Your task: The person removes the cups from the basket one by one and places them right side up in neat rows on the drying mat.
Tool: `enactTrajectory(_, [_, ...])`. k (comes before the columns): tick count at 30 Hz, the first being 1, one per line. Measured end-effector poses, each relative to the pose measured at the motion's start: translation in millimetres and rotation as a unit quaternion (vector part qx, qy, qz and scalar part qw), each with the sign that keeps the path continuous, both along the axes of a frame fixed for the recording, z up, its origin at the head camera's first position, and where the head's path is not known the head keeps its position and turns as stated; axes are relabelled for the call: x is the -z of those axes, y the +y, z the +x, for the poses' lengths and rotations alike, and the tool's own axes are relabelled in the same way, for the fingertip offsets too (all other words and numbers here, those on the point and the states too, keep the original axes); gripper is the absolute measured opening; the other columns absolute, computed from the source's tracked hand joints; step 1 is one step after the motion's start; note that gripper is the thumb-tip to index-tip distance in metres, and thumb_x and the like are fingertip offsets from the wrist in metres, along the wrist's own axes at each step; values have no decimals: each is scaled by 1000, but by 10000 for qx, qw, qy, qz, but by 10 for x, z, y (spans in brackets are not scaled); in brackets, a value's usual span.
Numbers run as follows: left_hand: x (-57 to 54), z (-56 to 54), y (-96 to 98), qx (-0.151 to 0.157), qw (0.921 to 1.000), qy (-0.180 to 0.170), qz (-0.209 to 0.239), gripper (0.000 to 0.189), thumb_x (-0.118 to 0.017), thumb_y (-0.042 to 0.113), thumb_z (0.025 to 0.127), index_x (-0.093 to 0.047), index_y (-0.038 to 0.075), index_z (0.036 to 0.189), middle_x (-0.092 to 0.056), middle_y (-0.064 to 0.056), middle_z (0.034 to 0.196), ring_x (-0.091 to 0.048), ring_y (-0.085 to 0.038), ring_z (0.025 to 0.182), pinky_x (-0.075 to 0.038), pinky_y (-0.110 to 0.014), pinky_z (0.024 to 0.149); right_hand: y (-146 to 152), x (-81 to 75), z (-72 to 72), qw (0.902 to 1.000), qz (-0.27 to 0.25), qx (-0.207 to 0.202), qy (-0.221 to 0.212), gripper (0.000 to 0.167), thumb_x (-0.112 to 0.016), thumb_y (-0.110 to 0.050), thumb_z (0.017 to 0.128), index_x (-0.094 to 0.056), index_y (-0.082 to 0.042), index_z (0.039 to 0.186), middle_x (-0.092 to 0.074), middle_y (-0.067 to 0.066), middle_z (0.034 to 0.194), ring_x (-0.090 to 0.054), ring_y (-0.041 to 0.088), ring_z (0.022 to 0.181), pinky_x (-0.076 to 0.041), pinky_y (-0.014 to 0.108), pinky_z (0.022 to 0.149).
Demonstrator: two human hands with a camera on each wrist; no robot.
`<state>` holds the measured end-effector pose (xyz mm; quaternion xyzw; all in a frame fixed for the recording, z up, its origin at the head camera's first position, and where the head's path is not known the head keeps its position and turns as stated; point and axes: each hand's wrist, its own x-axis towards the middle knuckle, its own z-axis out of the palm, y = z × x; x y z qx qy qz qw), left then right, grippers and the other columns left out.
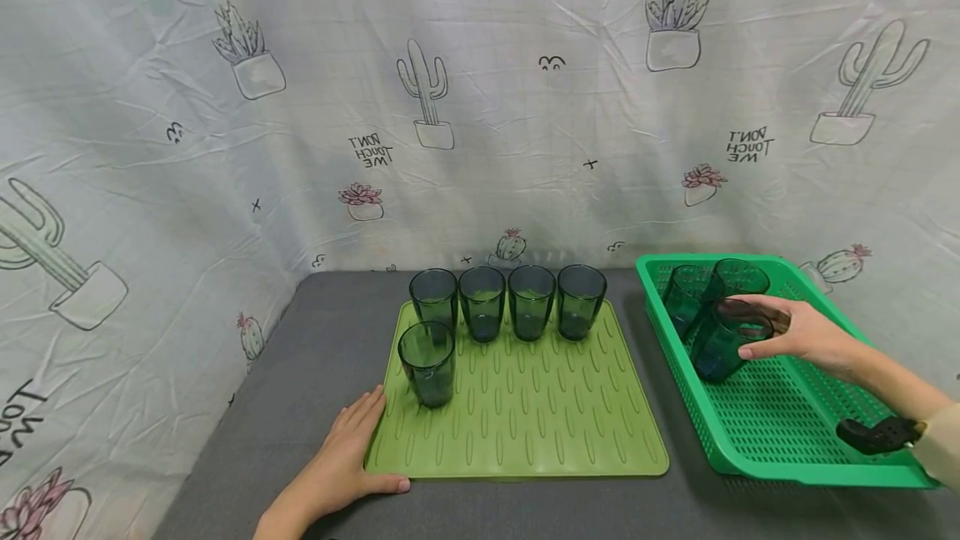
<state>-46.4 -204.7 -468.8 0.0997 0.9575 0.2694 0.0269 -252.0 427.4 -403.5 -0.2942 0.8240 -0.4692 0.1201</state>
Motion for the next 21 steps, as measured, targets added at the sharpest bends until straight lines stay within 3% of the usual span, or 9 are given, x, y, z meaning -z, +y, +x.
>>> enactTrajectory(9, [15, 19, -8, -51, 10000, -28, 30, 125, -75, 71, 68, -25, -5, 153, -21, -21, 158, -16, -42, 144, -11, -62, 112, -25, -37, -27, 9998, 167, 53, 49, 69, -74, 3, 86, -41, 1, 147, -56, 4, 137, -50, -2, 120, -51, 24, 81])
enactTrajectory(13, [7, 15, -8, -97, 9999, -111, 66, 126, -75, 71, 67, -23, -5, 154, -20, -21, 159, -15, -42, 144, -10, -62, 112, -80, -110, 14, 9984, 412, 381, 70, 70, -79, -4, 83, -45, -1, 145, -60, 3, 134, -53, -5, 116, -51, 22, 78])
enactTrajectory(21, [-3, -8, 1, -138, 9998, -156, 20, 127, -74, 74, 67, -23, -3, 154, -18, -20, 159, -15, -40, 145, -10, -62, 112, -163, -313, 226, 9916, 789, 1019, -78, 77, -84, -16, 79, -46, -7, 146, -61, -2, 132, -57, -4, 111, -51, 22, 78])
